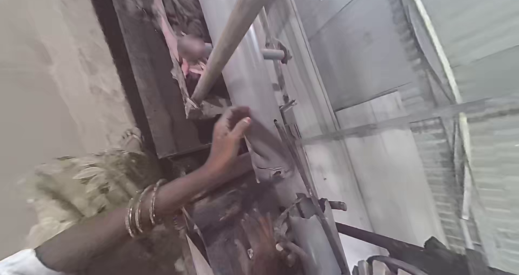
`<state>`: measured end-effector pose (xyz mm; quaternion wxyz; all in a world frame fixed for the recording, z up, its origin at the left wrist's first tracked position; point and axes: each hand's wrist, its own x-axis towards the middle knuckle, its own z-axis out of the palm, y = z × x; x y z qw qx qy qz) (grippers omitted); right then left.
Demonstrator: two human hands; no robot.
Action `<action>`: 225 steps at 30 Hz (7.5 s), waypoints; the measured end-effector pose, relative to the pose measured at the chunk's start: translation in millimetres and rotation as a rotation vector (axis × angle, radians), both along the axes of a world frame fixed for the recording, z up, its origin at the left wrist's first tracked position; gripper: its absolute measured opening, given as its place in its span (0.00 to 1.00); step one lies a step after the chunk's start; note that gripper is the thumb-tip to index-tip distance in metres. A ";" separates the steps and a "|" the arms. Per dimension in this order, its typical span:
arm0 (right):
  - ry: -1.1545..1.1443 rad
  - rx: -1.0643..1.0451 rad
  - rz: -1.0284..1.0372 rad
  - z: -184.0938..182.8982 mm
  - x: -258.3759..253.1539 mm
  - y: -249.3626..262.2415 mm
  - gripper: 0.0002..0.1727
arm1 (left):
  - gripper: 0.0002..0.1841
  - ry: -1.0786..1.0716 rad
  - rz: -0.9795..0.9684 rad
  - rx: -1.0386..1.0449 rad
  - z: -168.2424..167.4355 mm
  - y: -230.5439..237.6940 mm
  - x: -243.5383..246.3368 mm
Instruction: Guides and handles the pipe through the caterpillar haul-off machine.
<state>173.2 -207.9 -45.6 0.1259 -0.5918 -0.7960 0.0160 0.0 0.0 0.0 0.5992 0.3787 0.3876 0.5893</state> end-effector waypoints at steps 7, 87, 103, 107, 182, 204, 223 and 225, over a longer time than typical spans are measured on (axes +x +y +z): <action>-0.041 -0.207 -0.013 -4.4 4.8 3.1 0.24 | 0.28 -0.150 -0.299 -0.003 -91.9 62.2 -8.1; 0.115 -0.108 -0.134 -11.4 0.5 4.0 0.15 | 0.28 -0.366 -0.725 0.041 -81.8 34.9 54.8; 0.440 0.465 -0.852 71.9 -43.0 -30.0 0.30 | 0.34 -0.395 -0.528 -0.045 -120.9 26.3 88.1; 0.783 0.251 -0.907 75.5 -20.8 -35.5 0.44 | 0.44 -0.384 -0.523 -0.033 -120.3 21.2 89.2; 0.925 0.108 -0.883 40.6 -53.1 -31.4 0.35 | 0.57 -0.316 -0.602 -0.096 -119.8 -18.5 113.0; 0.920 0.148 -0.844 39.6 -53.9 -29.9 0.35 | 0.50 -0.303 -0.658 -0.052 -117.0 -33.2 114.1; 0.943 0.143 -0.828 39.3 -50.6 -31.1 0.31 | 0.43 -0.345 -0.693 -0.052 -136.2 -36.4 121.4; 0.938 0.140 -0.827 38.8 -49.4 -31.7 0.30 | 0.41 -0.356 -0.714 -0.029 -136.8 -36.7 122.4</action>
